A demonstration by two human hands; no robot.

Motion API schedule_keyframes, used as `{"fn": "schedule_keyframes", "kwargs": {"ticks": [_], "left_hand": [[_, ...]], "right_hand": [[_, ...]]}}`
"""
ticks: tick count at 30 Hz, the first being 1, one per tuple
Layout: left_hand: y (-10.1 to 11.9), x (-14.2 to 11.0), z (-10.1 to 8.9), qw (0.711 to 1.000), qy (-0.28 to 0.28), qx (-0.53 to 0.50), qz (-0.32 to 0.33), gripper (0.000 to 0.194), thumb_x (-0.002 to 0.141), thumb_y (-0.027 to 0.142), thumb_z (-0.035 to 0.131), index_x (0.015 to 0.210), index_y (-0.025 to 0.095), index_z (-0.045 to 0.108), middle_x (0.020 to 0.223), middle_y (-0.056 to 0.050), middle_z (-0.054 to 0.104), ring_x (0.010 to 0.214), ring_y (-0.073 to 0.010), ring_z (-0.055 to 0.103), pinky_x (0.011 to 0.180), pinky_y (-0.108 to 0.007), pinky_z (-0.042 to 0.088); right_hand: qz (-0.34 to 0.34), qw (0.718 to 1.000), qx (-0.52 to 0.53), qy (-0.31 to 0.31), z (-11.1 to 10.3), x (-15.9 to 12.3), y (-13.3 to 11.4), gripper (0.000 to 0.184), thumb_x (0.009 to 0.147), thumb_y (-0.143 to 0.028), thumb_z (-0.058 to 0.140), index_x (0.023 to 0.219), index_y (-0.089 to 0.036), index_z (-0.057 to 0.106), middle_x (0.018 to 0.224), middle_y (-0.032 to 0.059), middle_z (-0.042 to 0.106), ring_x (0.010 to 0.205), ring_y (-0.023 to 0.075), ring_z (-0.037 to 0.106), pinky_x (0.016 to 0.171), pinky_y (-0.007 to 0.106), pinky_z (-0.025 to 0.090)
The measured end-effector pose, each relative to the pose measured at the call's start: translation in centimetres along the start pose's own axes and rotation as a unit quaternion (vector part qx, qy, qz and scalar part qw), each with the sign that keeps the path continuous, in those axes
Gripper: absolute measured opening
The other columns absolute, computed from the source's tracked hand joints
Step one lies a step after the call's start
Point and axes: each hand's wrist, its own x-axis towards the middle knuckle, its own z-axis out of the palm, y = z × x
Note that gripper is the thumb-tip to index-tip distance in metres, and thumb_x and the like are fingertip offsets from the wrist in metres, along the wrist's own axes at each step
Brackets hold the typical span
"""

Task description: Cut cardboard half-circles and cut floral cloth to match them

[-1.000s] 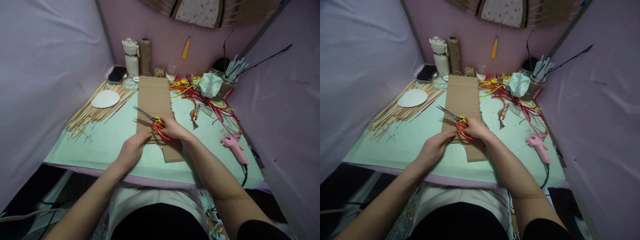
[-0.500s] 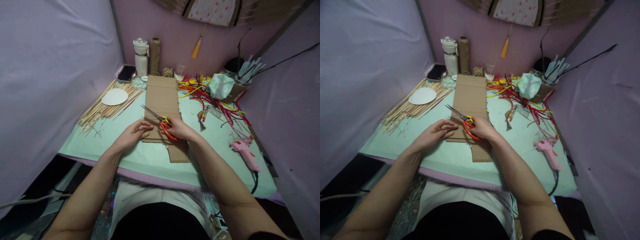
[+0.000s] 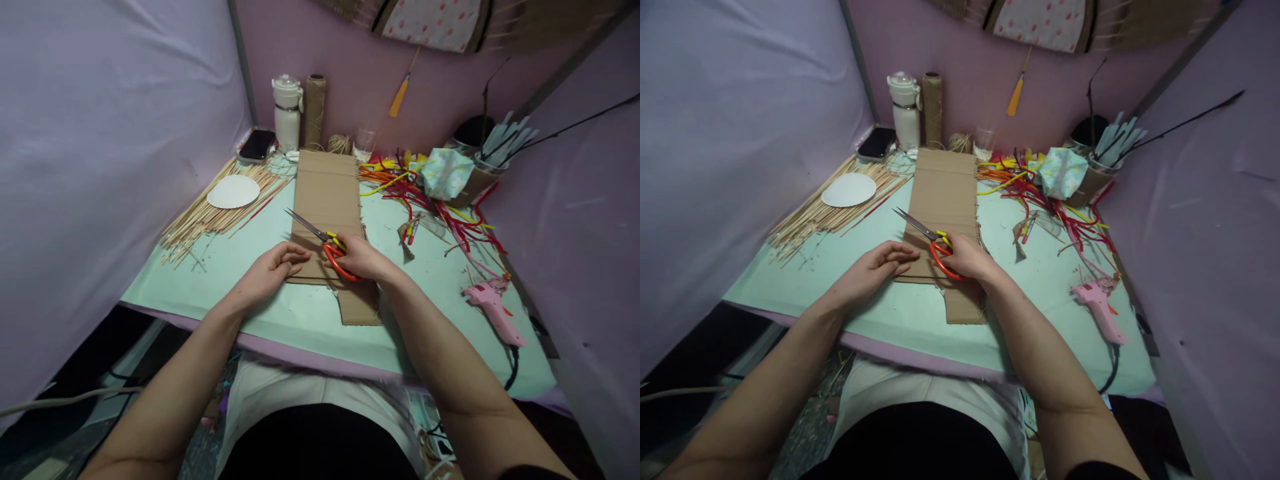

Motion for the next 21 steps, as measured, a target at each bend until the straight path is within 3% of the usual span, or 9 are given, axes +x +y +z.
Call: {"fn": "schedule_keyframes", "kwargs": {"ticks": [4, 7, 10, 13, 16, 18, 21], "left_hand": [[0.1, -0.5, 0.8, 0.976, 0.004, 0.206, 0.063, 0.033, 0.089, 0.014, 0.039, 0.114, 0.018, 0.06, 0.12, -0.008, 0.067, 0.112, -0.0189, 0.062, 0.099, -0.04, 0.049], [-0.3, -1.3, 2.4, 0.91, 0.001, 0.396, 0.125, 0.041, 0.09, 0.011, 0.037, 0.124, 0.018, 0.058, 0.13, -0.009, 0.062, 0.12, -0.0207, 0.057, 0.105, -0.042, 0.044], [-1.2, -2.0, 4.4, 0.839, 0.005, 0.521, 0.157, 0.044, 0.089, 0.008, 0.037, 0.129, 0.009, 0.054, 0.141, -0.016, 0.051, 0.134, -0.0253, 0.044, 0.109, -0.043, 0.039], [-1.8, -2.3, 5.7, 0.796, 0.034, 0.58, 0.17, 0.045, 0.089, 0.008, 0.038, 0.131, 0.006, 0.051, 0.142, -0.019, 0.049, 0.135, -0.0275, 0.041, 0.108, -0.042, 0.039], [-1.8, -2.4, 6.5, 0.776, 0.059, 0.602, 0.178, 0.043, 0.09, 0.014, 0.04, 0.131, 0.006, 0.052, 0.138, -0.02, 0.053, 0.132, -0.0275, 0.045, 0.106, -0.04, 0.041], [-1.7, -2.4, 6.9, 0.77, 0.069, 0.61, 0.175, 0.042, 0.09, 0.018, 0.042, 0.129, 0.005, 0.053, 0.136, -0.021, 0.054, 0.13, -0.0285, 0.047, 0.105, -0.04, 0.041], [-1.6, -2.4, 7.6, 0.768, 0.082, 0.614, 0.159, 0.043, 0.09, 0.024, 0.044, 0.126, 0.001, 0.054, 0.133, -0.023, 0.055, 0.128, -0.0313, 0.048, 0.104, -0.042, 0.04]], "right_hand": [[0.001, 1.0, -0.007, 0.002, -0.1, 0.1, 0.2, 0.029, 0.073, -0.032, 0.073, 0.095, -0.017, 0.061, 0.083, 0.0047, 0.068, 0.071, 0.0161, 0.058, 0.06, 0.022, 0.038], [0.003, 1.0, -0.014, 0.001, -0.1, 0.2, 0.2, 0.029, 0.073, -0.033, 0.073, 0.094, -0.017, 0.061, 0.083, 0.0056, 0.068, 0.072, 0.0173, 0.058, 0.059, 0.023, 0.038], [0.003, 1.0, -0.008, -0.001, 0.0, 0.2, 0.1, 0.027, 0.073, -0.033, 0.073, 0.092, -0.017, 0.06, 0.082, 0.0052, 0.068, 0.071, 0.0166, 0.058, 0.058, 0.022, 0.038], [-0.002, 1.0, 0.001, 0.001, 0.1, 0.2, -0.1, 0.027, 0.072, -0.033, 0.073, 0.089, -0.017, 0.06, 0.079, 0.0033, 0.067, 0.069, 0.0148, 0.056, 0.058, 0.021, 0.037], [0.001, 0.999, 0.032, 0.015, -0.5, -0.4, 0.0, 0.025, 0.071, -0.033, 0.071, 0.087, -0.017, 0.06, 0.077, 0.0006, 0.065, 0.067, 0.0136, 0.055, 0.058, 0.021, 0.037], [0.023, 0.997, 0.045, 0.051, -1.4, -1.1, 0.5, 0.025, 0.071, -0.035, 0.068, 0.087, -0.017, 0.059, 0.076, -0.0007, 0.063, 0.065, 0.0133, 0.053, 0.058, 0.021, 0.037], [0.092, 0.985, -0.042, 0.139, -3.4, -2.8, 2.1, 0.028, 0.069, -0.042, 0.068, 0.08, -0.018, 0.056, 0.07, -0.0003, 0.058, 0.061, 0.014, 0.048, 0.053, 0.023, 0.032]]}}
